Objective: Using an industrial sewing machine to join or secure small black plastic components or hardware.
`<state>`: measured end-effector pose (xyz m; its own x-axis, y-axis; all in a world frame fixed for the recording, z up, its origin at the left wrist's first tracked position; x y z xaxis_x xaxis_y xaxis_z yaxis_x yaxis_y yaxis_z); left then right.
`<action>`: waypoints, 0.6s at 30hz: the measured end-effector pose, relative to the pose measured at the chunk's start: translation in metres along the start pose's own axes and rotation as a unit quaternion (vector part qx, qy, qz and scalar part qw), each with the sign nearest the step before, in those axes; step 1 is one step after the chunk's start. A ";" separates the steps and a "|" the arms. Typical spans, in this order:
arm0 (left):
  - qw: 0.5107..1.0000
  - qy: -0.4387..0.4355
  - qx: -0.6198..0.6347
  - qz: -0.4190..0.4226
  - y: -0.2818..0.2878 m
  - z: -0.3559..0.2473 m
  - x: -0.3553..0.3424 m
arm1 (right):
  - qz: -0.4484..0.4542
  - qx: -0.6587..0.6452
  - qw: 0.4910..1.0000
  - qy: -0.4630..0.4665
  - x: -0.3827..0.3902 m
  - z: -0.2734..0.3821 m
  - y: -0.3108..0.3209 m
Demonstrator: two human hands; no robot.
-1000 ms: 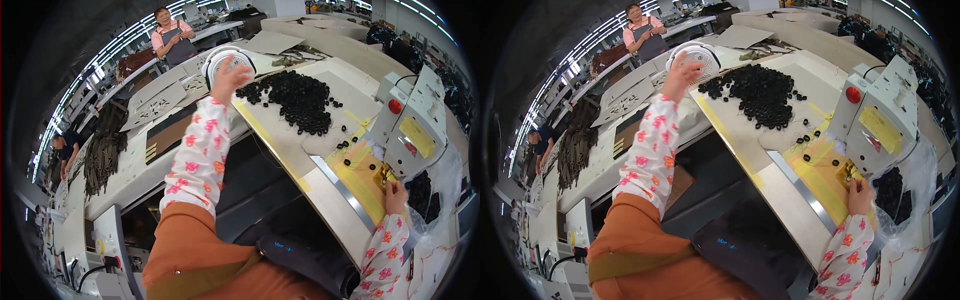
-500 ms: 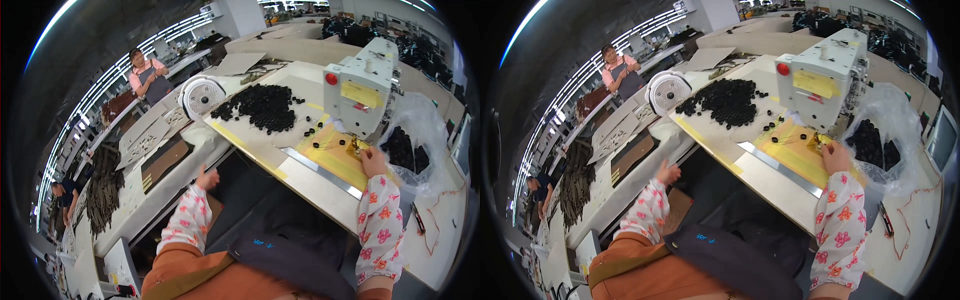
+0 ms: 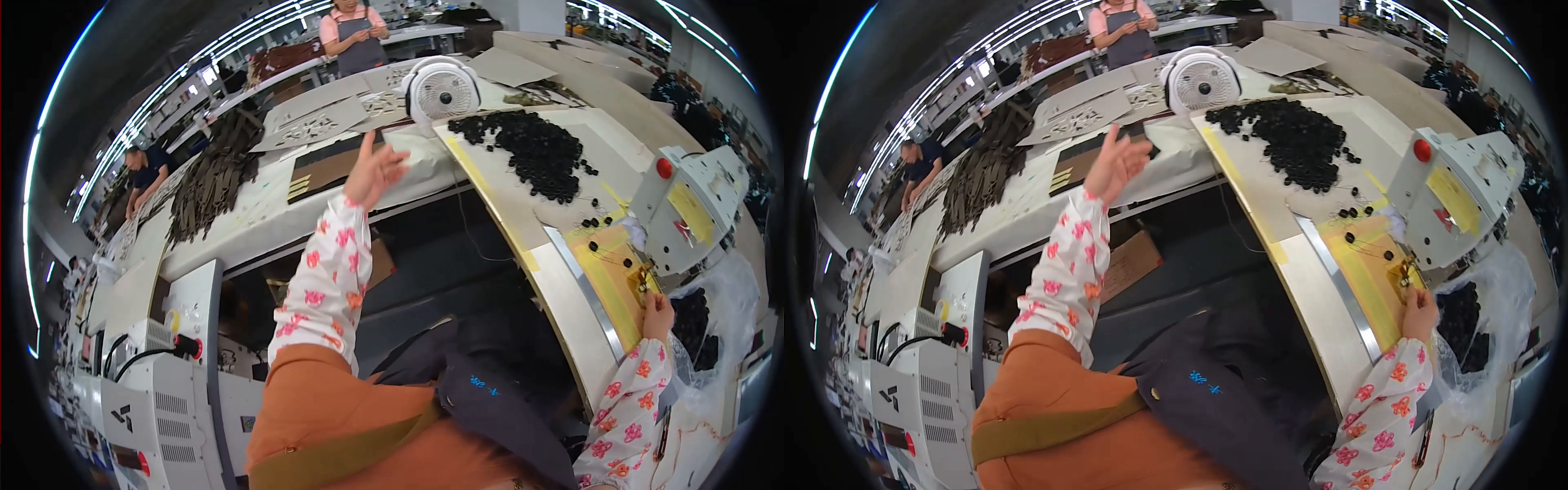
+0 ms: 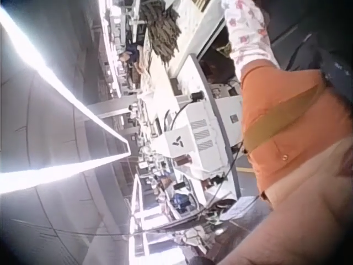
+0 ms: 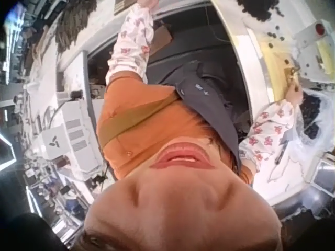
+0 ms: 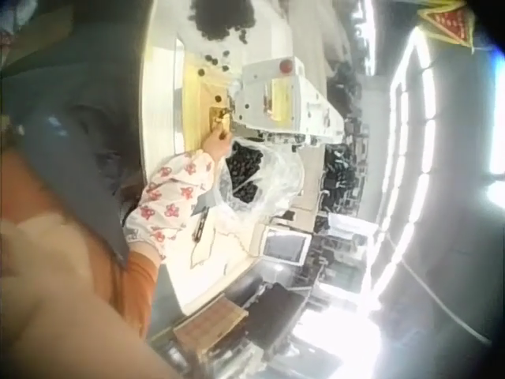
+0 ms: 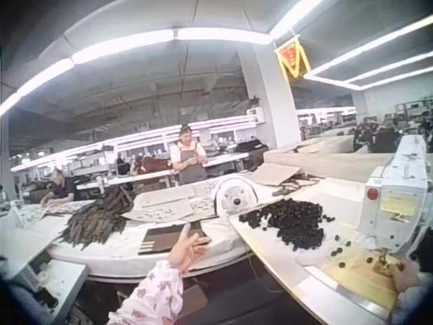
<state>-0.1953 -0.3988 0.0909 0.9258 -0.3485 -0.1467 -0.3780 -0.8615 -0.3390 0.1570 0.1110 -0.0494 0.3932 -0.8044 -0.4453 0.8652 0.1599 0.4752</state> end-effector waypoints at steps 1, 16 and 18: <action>0.997 -0.065 -0.004 0.028 -0.013 -0.043 -0.008 | 0.007 -0.007 1.000 0.006 -0.001 0.000 0.000; 0.975 0.218 0.029 0.006 0.047 0.120 -0.036 | -0.041 -0.018 0.999 -0.025 0.005 -0.009 0.014; 0.972 0.219 0.036 0.077 0.001 0.126 -0.060 | -0.048 0.000 0.996 -0.078 0.005 -0.001 0.034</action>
<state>-0.2525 -0.3318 -0.0178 0.7671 -0.6084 0.2034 -0.4975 -0.7644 -0.4101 0.1883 0.1134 -0.0362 0.2550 -0.8952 -0.3656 0.8970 0.0778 0.4351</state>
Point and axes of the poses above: each hand's wrist, its own x-axis away from the middle knuckle, its own y-axis out of the back of the hand, z = x × y, the point moved 3 cm from there along -x, towards the middle knuckle, and after that the axes turned 8 degrees about -z, right-handed, at the moved point
